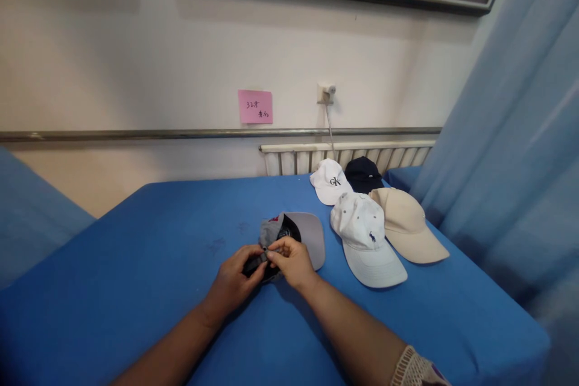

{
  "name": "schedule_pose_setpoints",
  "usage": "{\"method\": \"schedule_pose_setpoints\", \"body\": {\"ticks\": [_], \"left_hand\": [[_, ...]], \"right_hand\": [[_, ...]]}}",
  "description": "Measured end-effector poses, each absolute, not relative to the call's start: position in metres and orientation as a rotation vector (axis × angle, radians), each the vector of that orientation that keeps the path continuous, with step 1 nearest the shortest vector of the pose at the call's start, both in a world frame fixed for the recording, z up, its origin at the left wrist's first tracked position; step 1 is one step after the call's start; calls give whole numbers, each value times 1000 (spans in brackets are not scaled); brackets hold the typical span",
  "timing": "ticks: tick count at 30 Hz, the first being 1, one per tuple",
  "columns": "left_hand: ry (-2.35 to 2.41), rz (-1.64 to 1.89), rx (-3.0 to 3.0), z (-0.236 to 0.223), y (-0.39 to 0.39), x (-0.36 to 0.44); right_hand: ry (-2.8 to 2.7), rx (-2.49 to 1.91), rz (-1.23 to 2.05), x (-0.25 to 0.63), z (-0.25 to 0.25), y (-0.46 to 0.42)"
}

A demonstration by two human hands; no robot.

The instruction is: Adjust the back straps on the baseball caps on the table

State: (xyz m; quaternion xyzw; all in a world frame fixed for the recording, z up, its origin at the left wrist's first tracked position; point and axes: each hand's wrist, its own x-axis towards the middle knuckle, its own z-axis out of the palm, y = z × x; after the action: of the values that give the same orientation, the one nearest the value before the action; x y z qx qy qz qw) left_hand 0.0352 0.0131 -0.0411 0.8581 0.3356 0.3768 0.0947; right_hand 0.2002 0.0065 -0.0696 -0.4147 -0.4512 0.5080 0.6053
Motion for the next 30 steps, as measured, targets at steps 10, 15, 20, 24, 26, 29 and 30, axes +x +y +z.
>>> {"method": "schedule_pose_setpoints", "body": {"ticks": [10,15,20,24,26,29,30], "left_hand": [[1080,1085,2446,-37,15,35],[1090,1050,2431,-38,15,35],[1070,987,2432,-36,15,34],[1036,945,2407,-36,17,33],[1029,954,2369,-37,19,31],[1031,979,2280,-38,21,30],[1026,979,2247,-38,21,30]], "right_hand": [[-1006,-940,1156,200,-69,8],[-1005,-936,1186,199,-70,7],[-1056,-922,1236,202,-74,9],[-1154,-914,1253,206,-77,10],[-1231,-931,1187,210,-74,8],[-1470,-954,883,216,-66,2],[-1571,-936,766,217,-63,0]]}}
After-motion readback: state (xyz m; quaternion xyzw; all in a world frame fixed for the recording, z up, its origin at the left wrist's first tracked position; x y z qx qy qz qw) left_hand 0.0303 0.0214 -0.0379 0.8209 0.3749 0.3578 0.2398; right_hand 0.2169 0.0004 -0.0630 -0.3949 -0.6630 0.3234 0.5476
